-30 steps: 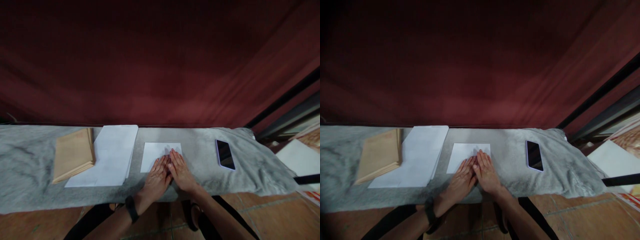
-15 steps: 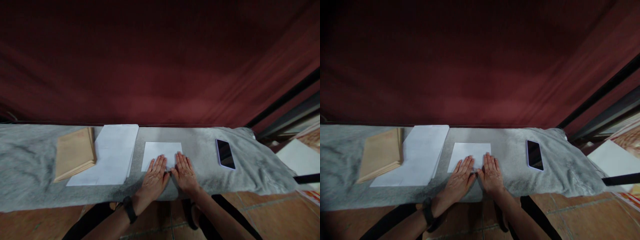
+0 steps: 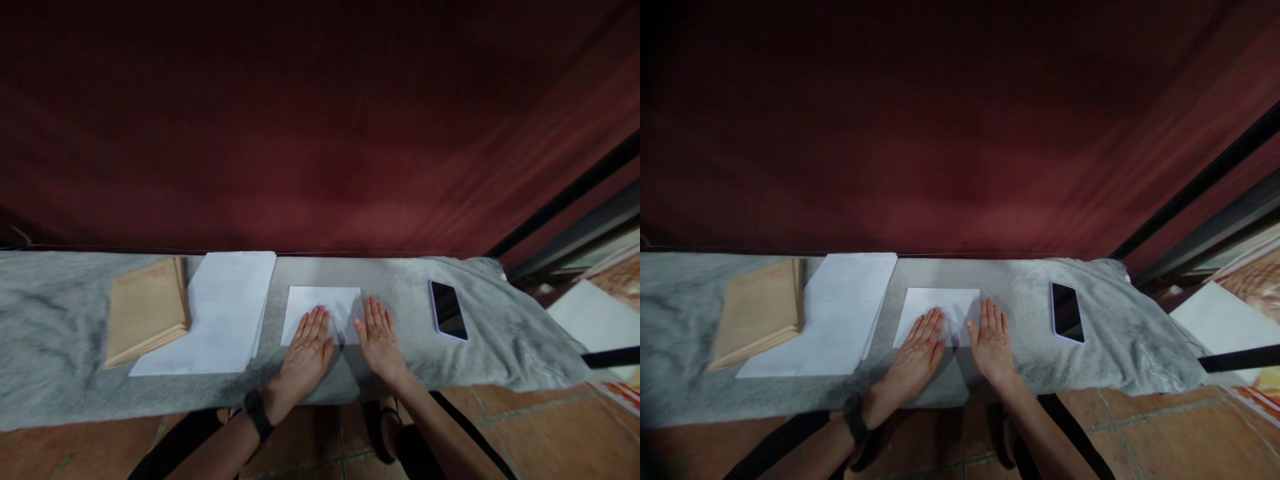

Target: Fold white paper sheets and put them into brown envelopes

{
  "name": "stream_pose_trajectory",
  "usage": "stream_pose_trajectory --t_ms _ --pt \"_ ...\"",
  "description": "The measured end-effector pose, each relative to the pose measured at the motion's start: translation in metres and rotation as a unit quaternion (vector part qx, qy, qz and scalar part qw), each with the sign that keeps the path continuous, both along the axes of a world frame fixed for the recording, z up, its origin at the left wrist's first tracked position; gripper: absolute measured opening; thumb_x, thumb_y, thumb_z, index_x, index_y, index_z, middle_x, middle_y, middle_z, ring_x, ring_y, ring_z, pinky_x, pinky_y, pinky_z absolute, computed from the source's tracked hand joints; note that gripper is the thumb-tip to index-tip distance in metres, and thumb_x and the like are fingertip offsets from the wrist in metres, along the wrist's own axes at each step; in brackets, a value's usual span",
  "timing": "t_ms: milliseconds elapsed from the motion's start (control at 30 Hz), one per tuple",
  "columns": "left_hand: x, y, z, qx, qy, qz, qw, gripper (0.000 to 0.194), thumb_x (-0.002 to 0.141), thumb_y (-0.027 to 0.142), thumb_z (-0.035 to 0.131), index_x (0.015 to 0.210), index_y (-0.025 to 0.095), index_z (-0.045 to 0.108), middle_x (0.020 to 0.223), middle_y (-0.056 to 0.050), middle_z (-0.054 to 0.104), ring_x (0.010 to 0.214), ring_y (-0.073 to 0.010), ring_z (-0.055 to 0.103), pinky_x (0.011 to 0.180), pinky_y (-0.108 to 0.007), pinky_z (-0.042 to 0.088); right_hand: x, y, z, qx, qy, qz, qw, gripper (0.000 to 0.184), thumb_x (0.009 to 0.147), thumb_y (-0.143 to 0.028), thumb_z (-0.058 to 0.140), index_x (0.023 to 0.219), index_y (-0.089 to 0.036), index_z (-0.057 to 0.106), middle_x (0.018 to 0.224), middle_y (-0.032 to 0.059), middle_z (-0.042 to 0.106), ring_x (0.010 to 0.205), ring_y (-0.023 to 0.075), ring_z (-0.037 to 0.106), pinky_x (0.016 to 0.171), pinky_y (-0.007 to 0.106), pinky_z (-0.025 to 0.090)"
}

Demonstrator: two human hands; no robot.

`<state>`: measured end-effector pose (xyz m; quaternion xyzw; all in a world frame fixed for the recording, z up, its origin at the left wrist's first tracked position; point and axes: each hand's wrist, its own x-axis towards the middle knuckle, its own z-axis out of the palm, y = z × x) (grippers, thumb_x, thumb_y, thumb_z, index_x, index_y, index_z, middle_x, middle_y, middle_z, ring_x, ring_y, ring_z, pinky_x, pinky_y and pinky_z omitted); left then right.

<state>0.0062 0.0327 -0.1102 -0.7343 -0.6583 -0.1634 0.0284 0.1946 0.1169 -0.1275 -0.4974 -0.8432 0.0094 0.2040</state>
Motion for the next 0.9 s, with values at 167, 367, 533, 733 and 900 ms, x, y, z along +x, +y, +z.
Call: stream_pose_trajectory --t_ms 167,367,533,733,900 --pt "0.005 0.027 0.002 0.005 -0.015 -0.016 1.0 0.056 0.102 0.027 0.031 0.155 0.009 0.032 0.161 -0.015 0.036 0.152 -0.0235 0.027 0.123 -0.048 0.03 -0.032 0.013 0.017 -0.065 0.011 0.072 0.995 0.059 0.108 -0.044 0.015 0.158 -0.016 0.028 0.162 0.011 0.034 0.151 0.0242 0.029 0.122 0.051 0.028" --pt "0.006 0.052 -0.006 -0.026 -0.004 0.016 1.0 0.056 0.099 0.021 0.029 0.153 0.007 0.035 0.159 -0.017 0.038 0.151 -0.0253 0.029 0.123 -0.051 0.027 -0.056 0.027 0.016 -0.097 -0.021 0.078 0.992 0.057 0.108 -0.04 0.014 0.155 -0.015 0.036 0.158 0.0129 0.039 0.151 0.0234 0.029 0.121 0.052 0.029" --pt "0.0 0.059 -0.007 -0.054 -0.002 0.05 0.997 0.056 0.099 0.023 0.031 0.152 0.008 0.038 0.161 -0.015 0.036 0.152 -0.0255 0.026 0.124 -0.05 0.023 -0.057 0.031 0.009 -0.075 -0.044 0.078 0.993 0.055 0.108 -0.039 0.019 0.152 -0.016 0.042 0.159 0.0127 0.039 0.149 0.0247 0.033 0.121 0.052 0.028" --pt "-0.008 0.063 -0.004 -0.053 -0.011 0.098 0.994 0.054 0.099 0.026 0.033 0.151 0.018 0.044 0.16 -0.01 0.038 0.151 -0.0271 0.028 0.123 -0.056 0.021 -0.051 0.03 0.0 -0.018 -0.058 0.053 0.997 0.054 0.106 -0.04 0.031 0.152 -0.013 0.043 0.159 0.0163 0.037 0.147 0.0312 0.036 0.119 0.053 0.029" --pt "-0.018 0.061 -0.003 -0.07 -0.001 0.132 0.989 0.055 0.099 0.025 0.033 0.152 0.014 0.042 0.162 -0.012 0.034 0.151 -0.0256 0.028 0.125 -0.051 0.018 -0.045 0.033 -0.005 0.008 -0.042 0.029 0.999 0.057 0.107 -0.043 0.028 0.152 -0.01 0.041 0.156 0.0175 0.042 0.144 0.032 0.041 0.118 0.053 0.029"
